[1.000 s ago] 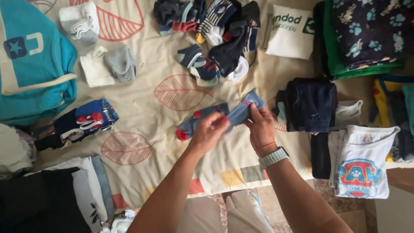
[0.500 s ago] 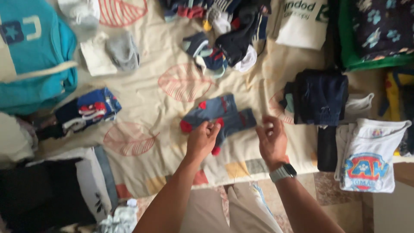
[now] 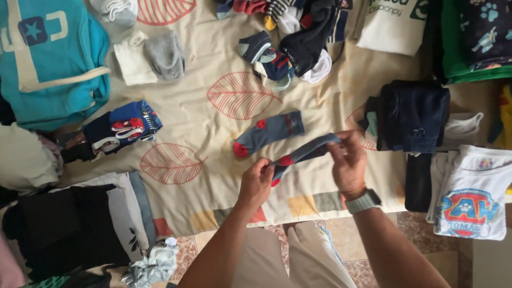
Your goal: The person sits on the floor and folds multiple pairs of socks one by one, placing each folded pair into a neat pile on the bed.
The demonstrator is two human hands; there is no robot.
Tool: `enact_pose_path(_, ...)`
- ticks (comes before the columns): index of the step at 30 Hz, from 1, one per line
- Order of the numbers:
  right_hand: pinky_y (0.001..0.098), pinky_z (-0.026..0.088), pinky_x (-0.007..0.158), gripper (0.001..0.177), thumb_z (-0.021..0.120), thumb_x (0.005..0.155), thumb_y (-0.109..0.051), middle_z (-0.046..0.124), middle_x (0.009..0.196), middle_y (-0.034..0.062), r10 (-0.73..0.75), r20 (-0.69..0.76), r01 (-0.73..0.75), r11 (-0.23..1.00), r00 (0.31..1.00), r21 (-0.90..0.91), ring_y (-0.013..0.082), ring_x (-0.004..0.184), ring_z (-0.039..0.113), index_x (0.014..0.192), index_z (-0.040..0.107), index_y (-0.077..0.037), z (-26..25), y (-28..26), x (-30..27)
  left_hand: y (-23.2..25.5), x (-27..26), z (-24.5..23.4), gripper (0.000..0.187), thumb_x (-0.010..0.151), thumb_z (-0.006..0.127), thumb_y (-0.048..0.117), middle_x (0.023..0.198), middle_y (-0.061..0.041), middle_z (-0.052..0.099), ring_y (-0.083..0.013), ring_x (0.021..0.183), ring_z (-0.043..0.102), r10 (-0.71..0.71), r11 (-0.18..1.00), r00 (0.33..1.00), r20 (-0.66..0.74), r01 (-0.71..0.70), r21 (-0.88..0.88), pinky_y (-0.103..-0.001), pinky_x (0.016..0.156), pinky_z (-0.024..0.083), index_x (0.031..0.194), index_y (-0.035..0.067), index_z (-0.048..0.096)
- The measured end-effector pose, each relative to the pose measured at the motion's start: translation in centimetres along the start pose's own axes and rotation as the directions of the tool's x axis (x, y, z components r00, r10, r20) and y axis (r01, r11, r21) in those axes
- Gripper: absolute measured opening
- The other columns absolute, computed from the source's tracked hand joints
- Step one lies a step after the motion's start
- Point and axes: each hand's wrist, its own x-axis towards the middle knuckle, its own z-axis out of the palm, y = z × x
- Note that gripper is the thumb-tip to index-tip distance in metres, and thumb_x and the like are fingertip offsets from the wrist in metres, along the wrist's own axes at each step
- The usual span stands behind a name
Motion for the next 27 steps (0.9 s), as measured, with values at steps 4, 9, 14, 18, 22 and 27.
enact_pose_path(4, 0.0230, 0.047, 0.082, 0.015, 0.066, 0.101, 0.002, 0.065, 0.099, 0.0022, 0.049, 0.026, -0.054, 0.966, 0.998, 0.254, 0.0083, 0.089, 0.058, 0.112, 0.059, -0.005, -2.8, 0.4, 1.4, 0.3, 1.2, -1.2, 0.019, 0.102, 0.056, 0.023, 0.079, -0.003, 0.065, -0.0123, 0.066, 0.060, -0.114, 0.994, 0.986, 0.119, 0.112, 0.018, -0.031, 0.061, 0.049, 0.105, 0.007, 0.066)
enact_pose_path(9, 0.0242, 0.050, 0.085, 0.008, 0.056, 0.106, -0.004, 0.067, 0.098, 0.0032, 0.214, 0.194, -0.283, 0.828, 0.957, 0.484, 0.0093, 0.088, 0.062, 0.112, 0.060, -0.006, -3.0, -2.2, 2.2, -1.2, 2.1, -1.8, 0.020, 0.103, 0.057, 0.020, 0.076, -0.003, 0.059, -0.0093, 0.067, 0.051, 0.031, 0.964, 0.979, 0.202, 0.024, -0.264, -0.028, 0.062, 0.043, 0.102, 0.002, 0.066)
enact_pose_path(14, 0.0244, 0.052, 0.083, 0.011, 0.055, 0.106, -0.008, 0.069, 0.095, 0.0042, 0.273, 0.260, -0.327, 0.925, 0.926, 0.193, 0.0093, 0.086, 0.064, 0.113, 0.061, -0.003, -4.1, 0.9, 2.1, -2.1, 3.3, -0.9, 0.021, 0.105, 0.054, 0.021, 0.082, -0.004, 0.062, -0.0123, 0.070, 0.058, -0.030, 0.725, 0.983, 0.182, 0.147, -0.673, -0.030, 0.069, 0.049, 0.105, 0.002, 0.062)
enact_pose_path(18, 0.0234, 0.046, 0.074, 0.014, 0.055, 0.117, -0.013, 0.066, 0.092, 0.0040, 0.248, 0.346, -0.356, 0.887, 0.905, 0.293, 0.0081, 0.081, 0.059, 0.116, 0.060, 0.001, -5.7, 6.4, 1.4, -0.5, 3.4, -0.4, 0.021, 0.106, 0.051, 0.023, 0.083, -0.006, 0.065, -0.0145, 0.070, 0.061, -0.036, 0.592, 0.985, 0.166, 0.155, -0.791, -0.035, 0.073, 0.057, 0.105, 0.003, 0.057)
enact_pose_path(22, 0.0236, 0.049, 0.070, 0.019, 0.055, 0.115, -0.015, 0.067, 0.093, 0.0039, 0.337, 0.309, -0.430, 0.844, 0.890, 0.319, 0.0079, 0.079, 0.060, 0.124, 0.057, 0.002, -4.3, 2.1, 2.1, -2.0, 3.6, -0.2, 0.019, 0.107, 0.054, 0.022, 0.080, -0.006, 0.063, -0.0147, 0.068, 0.060, 0.031, 0.579, 0.978, 0.204, 0.149, -0.802, -0.034, 0.068, 0.052, 0.103, 0.004, 0.058)
enact_pose_path(27, 0.0270, 0.054, 0.072, 0.089, 0.069, 0.089, -0.003, 0.071, 0.095, 0.0080, 0.409, 0.449, -0.388, 0.910, 0.794, -0.143, 0.0096, 0.081, 0.063, 0.164, 0.021, -0.013, -3.9, -2.5, 3.8, -3.6, 4.8, -1.3, 0.020, 0.105, 0.059, 0.024, 0.081, 0.000, 0.058, -0.0084, 0.067, 0.055, -0.014, 0.706, 0.993, 0.120, 0.095, -0.702, -0.030, 0.059, 0.048, 0.100, 0.005, 0.063)
